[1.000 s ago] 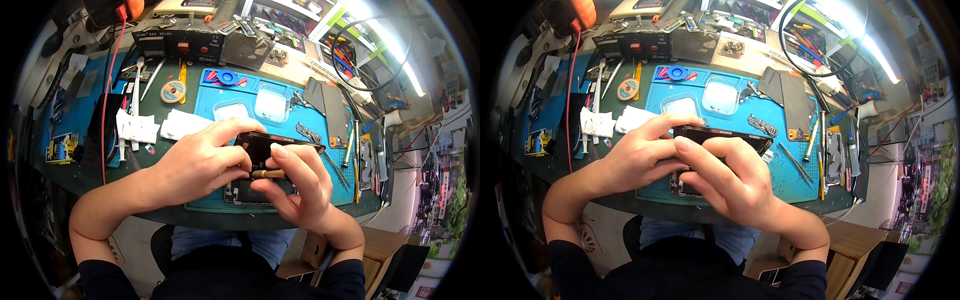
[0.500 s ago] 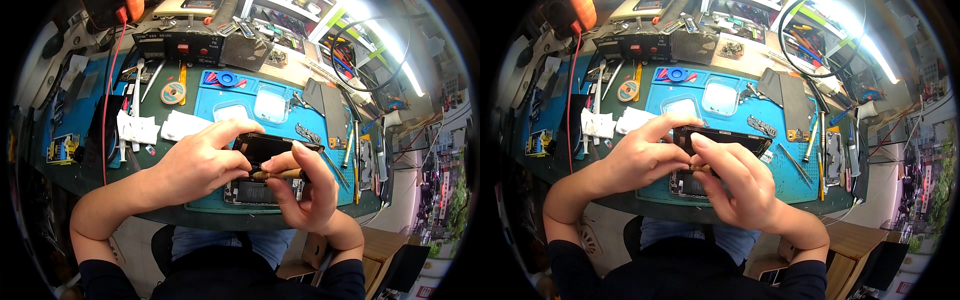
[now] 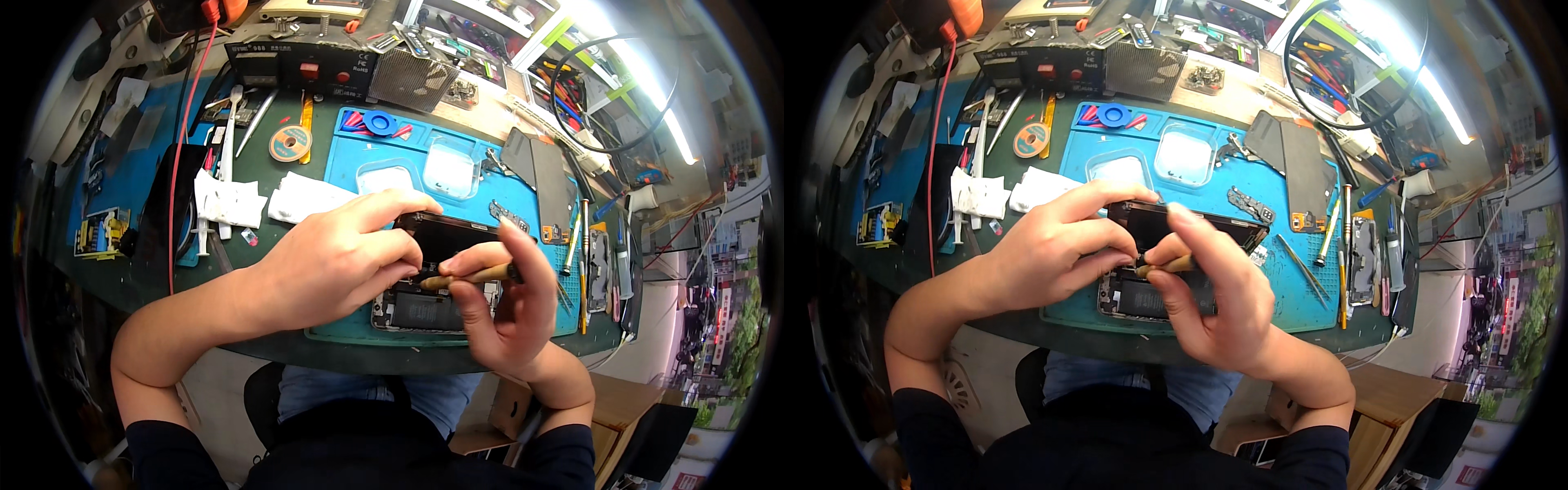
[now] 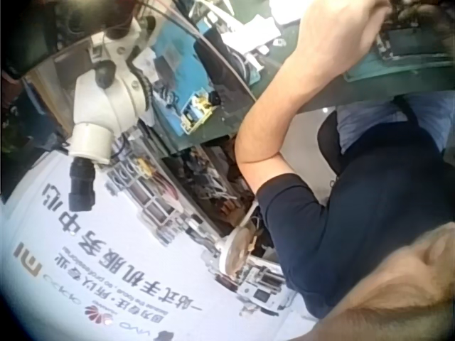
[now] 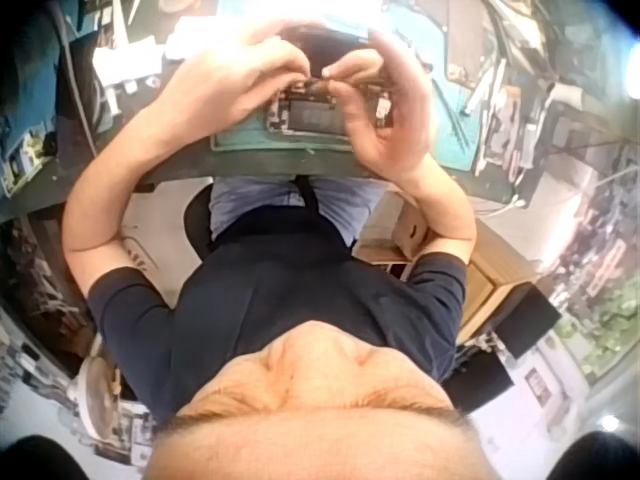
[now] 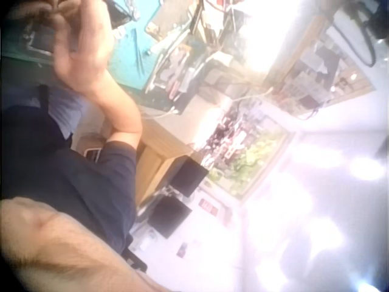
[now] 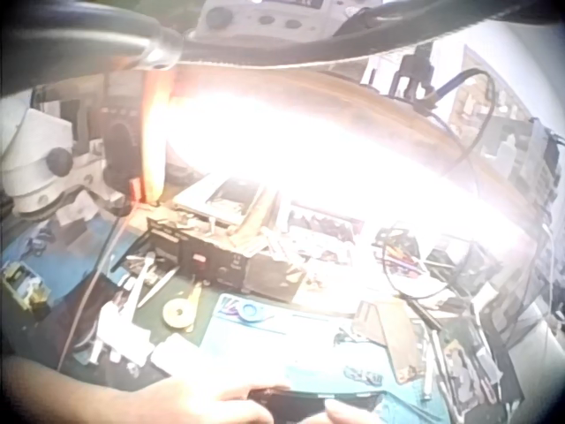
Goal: The person disassembles a smartphone, removes the battery, and uses a wooden stick to clean the internal components. They then reassemble the device, connect a charging cable, and test the screen functionality.
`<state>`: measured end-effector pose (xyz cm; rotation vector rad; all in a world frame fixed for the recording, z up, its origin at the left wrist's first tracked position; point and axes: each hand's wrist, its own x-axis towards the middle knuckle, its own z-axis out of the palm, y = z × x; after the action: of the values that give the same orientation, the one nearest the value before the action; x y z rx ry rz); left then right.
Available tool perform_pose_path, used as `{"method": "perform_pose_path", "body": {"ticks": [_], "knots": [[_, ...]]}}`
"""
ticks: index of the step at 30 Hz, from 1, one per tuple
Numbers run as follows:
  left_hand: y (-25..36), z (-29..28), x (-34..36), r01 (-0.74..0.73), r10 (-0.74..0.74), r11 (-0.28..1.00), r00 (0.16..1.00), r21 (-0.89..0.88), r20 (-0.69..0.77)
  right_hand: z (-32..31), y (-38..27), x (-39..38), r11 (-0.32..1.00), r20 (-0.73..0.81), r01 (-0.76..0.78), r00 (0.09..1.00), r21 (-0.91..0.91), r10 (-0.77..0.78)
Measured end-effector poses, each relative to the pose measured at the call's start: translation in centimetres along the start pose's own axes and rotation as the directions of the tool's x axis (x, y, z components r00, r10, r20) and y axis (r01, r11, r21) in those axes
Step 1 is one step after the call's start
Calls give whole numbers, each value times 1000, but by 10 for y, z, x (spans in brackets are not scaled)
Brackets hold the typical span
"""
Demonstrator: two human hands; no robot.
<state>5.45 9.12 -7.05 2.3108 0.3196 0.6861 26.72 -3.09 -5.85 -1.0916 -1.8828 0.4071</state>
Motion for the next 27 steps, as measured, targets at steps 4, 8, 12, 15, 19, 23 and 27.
{"method": "perform_pose_path", "body": {"ticks": [4,8,12,15,19,23,27], "knots": [[1,0,-1,51,-52,996,998,-70,-24,4,5,3,998,41,51,998,-24,-50],[3,-1,0,74,-77,995,996,-66,-54,4,3,9,996,20,77,997,-46,-77],[3,-2,4,35,-36,999,996,-12,-87,11,9,6,992,-74,123,990,2,-123],[8,-5,5,32,-31,999,997,26,-68,14,16,7,986,-102,161,982,36,-156],[13,-6,4,138,-143,988,988,-75,-53,16,20,5,983,-118,181,977,34,-176],[16,-8,8,107,-109,993,994,-52,-34,21,25,5,967,-201,256,947,5,-249],[13,-10,9,93,-93,995,996,-35,-5,21,26,6,965,-231,264,938,-5,-258]]}}
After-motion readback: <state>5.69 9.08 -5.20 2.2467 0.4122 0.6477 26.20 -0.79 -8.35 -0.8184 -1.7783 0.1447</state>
